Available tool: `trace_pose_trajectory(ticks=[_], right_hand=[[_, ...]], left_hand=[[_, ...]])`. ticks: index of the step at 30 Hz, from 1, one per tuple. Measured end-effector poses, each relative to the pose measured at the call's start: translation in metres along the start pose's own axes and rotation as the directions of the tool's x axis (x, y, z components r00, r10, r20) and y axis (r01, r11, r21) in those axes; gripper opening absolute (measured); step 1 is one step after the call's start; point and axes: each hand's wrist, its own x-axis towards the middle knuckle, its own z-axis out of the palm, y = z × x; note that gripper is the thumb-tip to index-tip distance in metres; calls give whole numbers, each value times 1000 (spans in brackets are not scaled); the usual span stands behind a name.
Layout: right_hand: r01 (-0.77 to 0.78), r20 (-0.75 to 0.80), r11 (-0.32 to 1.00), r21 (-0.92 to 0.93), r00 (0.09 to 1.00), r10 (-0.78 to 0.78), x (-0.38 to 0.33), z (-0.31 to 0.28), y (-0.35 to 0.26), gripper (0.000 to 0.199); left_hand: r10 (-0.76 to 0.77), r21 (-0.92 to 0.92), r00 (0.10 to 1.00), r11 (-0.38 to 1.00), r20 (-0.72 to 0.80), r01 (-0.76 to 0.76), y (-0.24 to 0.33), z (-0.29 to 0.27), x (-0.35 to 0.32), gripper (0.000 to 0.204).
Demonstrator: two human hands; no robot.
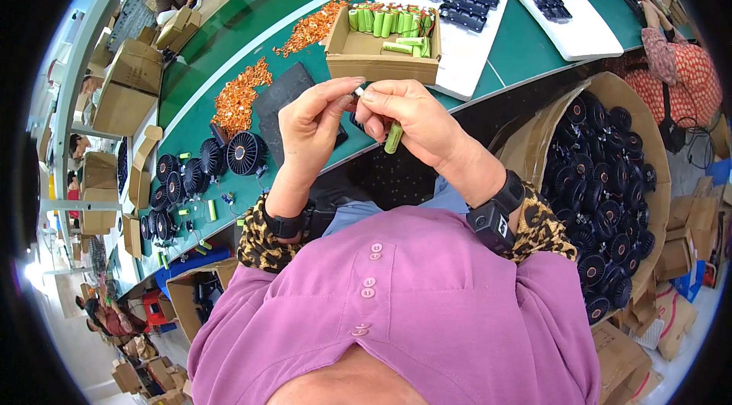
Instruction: Assembling small handheld fans by connecting batteries and circuit boards to the motor housing at a workbench.
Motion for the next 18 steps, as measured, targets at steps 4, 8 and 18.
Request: trace_pose_trajectory(ticks=[4, 8, 18], right_hand=[[31, -45, 996, -79, 998, -34, 0, 3, 2, 25], [24, -98, 970, -241, 994, -49, -1, 9, 0, 28], [37, 315, 994, -107, 949, -2, 22, 49, -41, 27]], left_hand=[[73, 51, 997, 996, -19, -72, -2, 0, -3, 18], [138, 109, 990, 984, 15, -138, 1, -6, -5, 23], [-87, 44, 860, 996, 502, 75, 2, -45, -4, 77]])
